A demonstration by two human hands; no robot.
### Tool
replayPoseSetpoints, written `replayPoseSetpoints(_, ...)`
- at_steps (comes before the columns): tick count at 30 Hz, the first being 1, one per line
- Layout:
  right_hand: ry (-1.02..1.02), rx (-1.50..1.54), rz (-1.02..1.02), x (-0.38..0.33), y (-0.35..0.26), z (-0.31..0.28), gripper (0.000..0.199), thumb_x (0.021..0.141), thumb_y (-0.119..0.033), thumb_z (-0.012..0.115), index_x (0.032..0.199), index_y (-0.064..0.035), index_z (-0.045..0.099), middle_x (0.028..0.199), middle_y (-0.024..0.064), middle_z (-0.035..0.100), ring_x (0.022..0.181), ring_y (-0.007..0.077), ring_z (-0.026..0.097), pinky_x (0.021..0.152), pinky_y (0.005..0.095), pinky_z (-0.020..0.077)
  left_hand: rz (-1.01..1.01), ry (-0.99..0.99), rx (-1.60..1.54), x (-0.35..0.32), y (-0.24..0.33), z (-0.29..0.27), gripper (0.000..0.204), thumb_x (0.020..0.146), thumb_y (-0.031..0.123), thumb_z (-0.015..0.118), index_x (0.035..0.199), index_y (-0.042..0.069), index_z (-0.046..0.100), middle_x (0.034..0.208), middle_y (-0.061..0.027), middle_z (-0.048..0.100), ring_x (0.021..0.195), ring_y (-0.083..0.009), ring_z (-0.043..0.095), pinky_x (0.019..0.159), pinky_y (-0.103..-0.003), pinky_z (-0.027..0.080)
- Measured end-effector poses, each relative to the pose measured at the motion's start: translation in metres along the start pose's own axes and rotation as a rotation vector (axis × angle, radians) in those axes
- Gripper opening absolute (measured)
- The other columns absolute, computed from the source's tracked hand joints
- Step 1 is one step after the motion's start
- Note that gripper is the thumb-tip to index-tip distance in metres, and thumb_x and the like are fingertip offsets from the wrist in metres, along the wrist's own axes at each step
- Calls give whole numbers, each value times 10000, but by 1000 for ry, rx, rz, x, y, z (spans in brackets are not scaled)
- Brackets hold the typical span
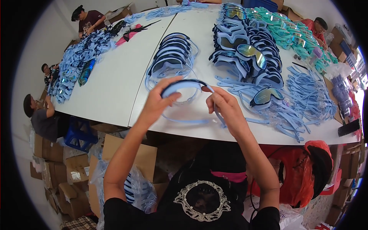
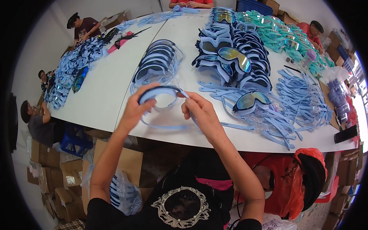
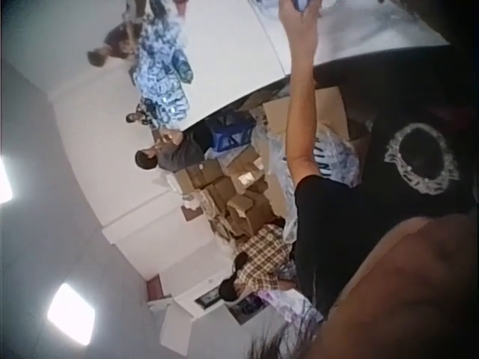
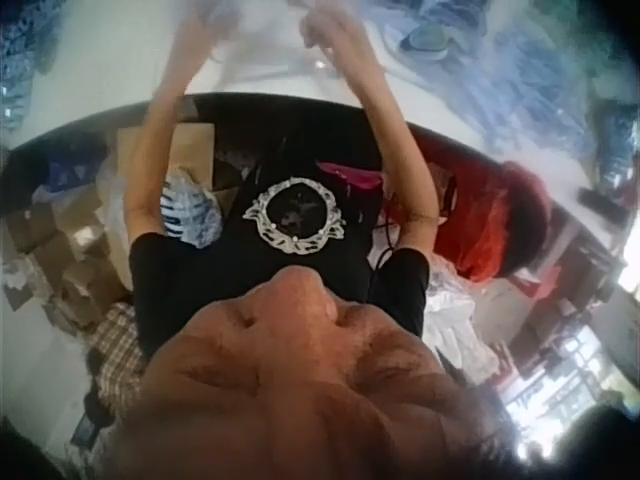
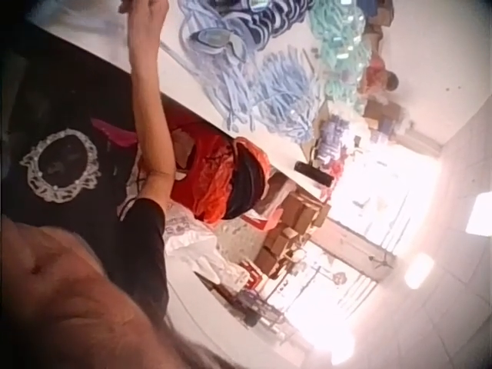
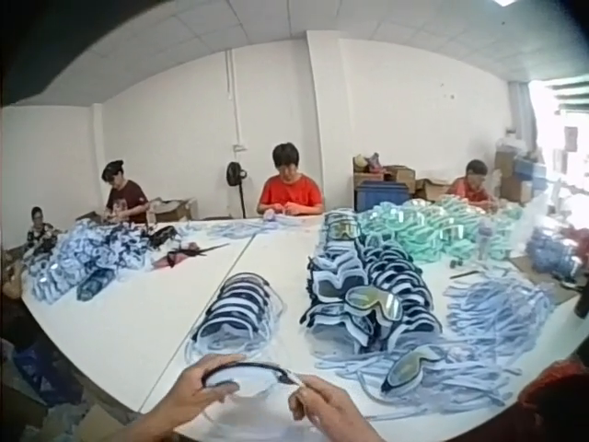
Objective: Assembling swimming goggles by attaching straps and plastic clips to the lenses.
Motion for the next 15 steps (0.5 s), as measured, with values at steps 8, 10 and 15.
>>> replayPoseSetpoints(8, 79, -837, -302, 14, 4, 0, 350, 999, -106, 677, 1347, -79, 661, 1088, 118, 707, 943, 249, 691, 834, 360, 561, 170, 152, 594, 72, -48, -86, 483, 896, 248, 836, 1304, 62, 656, 1127, -139, 724, 1059, -274, 689, 914, -396, 539)
replayPoseSetpoints(10, 53, -864, -196, 17, 18, -7, 286, 990, -86, 676, 1274, -68, 705, 1064, 127, 717, 902, 243, 699, 790, 365, 562, 149, 198, 744, 72, -51, -71, 482, 897, 263, 833, 1299, 71, 648, 1129, -132, 724, 1067, -284, 682, 918, -404, 541)
replayPoseSetpoints(15, -5, -990, -262, 14, 28, -8, 203, 977, -75, 682, 1168, -63, 749, 990, 121, 719, 852, 269, 685, 782, 382, 547, 257, 407, 831, 83, -66, -64, 405, 891, 211, 819, 1235, 94, 641, 1179, -107, 690, 1094, -304, 647, 931, -428, 535)
Point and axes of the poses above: each hand's wrist, its own x-axis towards the middle knuckle, its own z-axis out of the palm, y = z × x, the point moved 1 cm from there along x, towards the middle knuckle
